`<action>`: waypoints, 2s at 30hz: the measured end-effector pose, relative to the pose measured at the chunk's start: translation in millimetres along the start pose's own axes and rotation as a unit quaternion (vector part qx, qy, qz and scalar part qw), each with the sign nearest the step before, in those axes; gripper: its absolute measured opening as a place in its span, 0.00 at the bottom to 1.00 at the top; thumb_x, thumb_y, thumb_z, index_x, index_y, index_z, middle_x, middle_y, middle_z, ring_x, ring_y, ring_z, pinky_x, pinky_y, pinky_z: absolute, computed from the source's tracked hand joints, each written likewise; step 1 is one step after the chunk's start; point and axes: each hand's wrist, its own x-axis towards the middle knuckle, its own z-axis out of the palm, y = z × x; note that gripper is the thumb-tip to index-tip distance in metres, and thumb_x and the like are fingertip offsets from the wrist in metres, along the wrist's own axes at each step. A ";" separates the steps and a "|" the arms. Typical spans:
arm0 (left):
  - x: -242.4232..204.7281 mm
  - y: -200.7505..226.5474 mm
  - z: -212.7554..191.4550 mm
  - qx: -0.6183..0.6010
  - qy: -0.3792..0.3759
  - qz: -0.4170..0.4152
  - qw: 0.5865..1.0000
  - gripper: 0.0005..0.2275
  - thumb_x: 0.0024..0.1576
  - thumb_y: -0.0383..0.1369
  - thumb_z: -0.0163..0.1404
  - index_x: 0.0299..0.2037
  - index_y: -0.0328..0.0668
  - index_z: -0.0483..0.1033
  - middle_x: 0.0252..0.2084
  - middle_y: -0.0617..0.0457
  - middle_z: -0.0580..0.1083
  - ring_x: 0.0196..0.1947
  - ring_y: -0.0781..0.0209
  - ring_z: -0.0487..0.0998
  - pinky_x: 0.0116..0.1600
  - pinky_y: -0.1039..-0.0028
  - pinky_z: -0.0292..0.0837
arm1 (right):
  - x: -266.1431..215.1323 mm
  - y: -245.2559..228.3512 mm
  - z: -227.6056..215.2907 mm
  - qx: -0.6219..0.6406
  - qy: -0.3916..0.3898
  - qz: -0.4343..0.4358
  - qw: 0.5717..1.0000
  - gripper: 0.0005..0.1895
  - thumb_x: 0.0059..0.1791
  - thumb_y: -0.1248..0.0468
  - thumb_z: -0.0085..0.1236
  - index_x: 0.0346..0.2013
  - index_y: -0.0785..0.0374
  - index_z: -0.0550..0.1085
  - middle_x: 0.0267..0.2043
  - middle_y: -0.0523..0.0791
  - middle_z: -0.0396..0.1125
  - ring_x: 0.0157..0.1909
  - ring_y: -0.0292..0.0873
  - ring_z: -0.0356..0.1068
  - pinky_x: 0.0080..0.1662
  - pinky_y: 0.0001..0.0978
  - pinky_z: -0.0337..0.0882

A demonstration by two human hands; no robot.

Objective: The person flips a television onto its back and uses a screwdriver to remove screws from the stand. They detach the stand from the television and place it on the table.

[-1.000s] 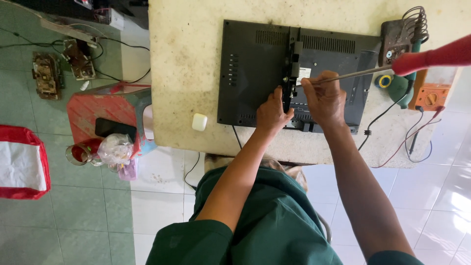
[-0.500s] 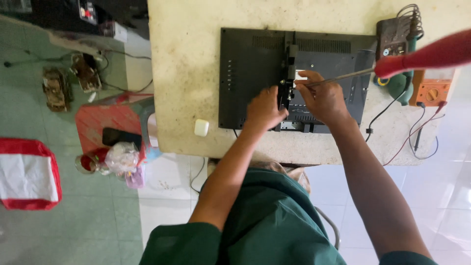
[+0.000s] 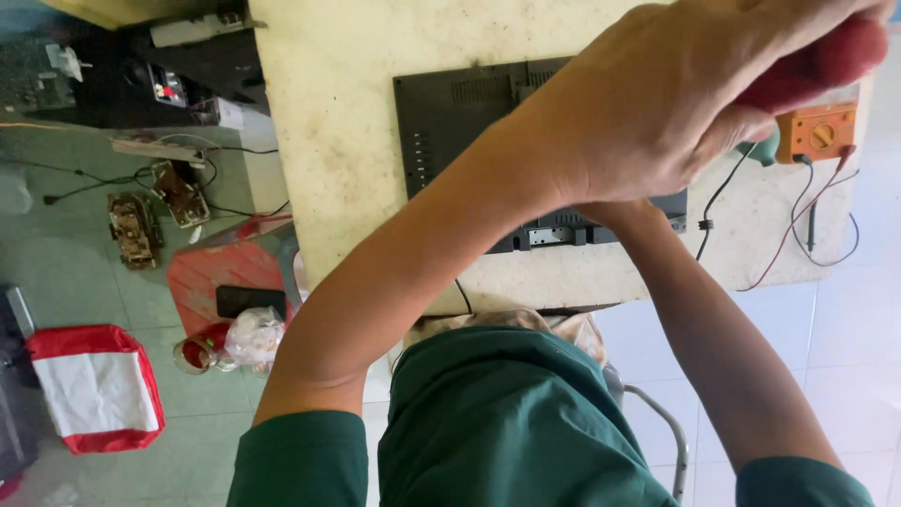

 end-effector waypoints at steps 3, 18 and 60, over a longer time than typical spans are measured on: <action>0.1 12.2 2.3 0.101 0.086 -0.034 0.991 0.37 0.74 0.51 0.67 0.73 0.62 0.43 0.63 0.58 0.81 0.47 0.64 0.87 0.47 0.73 0.82 | -9.2 8.9 1.7 -0.003 0.016 -0.008 1.000 0.10 0.58 0.63 0.51 0.52 0.65 0.72 0.54 0.47 0.69 0.48 0.42 0.70 0.45 0.33 0.72; -4.7 16.3 -20.9 -0.066 0.124 0.031 0.990 0.37 0.74 0.45 0.68 0.70 0.72 0.40 0.66 0.64 0.73 0.54 0.68 0.85 0.58 0.81 0.87 | 0.9 17.6 18.4 -0.045 0.056 -0.096 0.993 0.15 0.60 0.66 0.46 0.62 0.65 0.63 0.49 0.47 0.64 0.45 0.38 0.63 0.41 0.27 0.67; -174.3 -94.4 248.3 0.216 0.159 -0.463 0.845 0.31 0.53 0.49 0.49 0.67 0.43 0.70 0.32 0.57 0.67 0.16 0.58 0.77 0.21 0.69 0.77 | 67.4 10.2 1.6 0.124 0.175 -0.042 0.976 0.06 0.55 0.75 0.60 0.40 0.70 0.69 0.42 0.61 0.76 0.43 0.60 0.77 0.42 0.48 0.80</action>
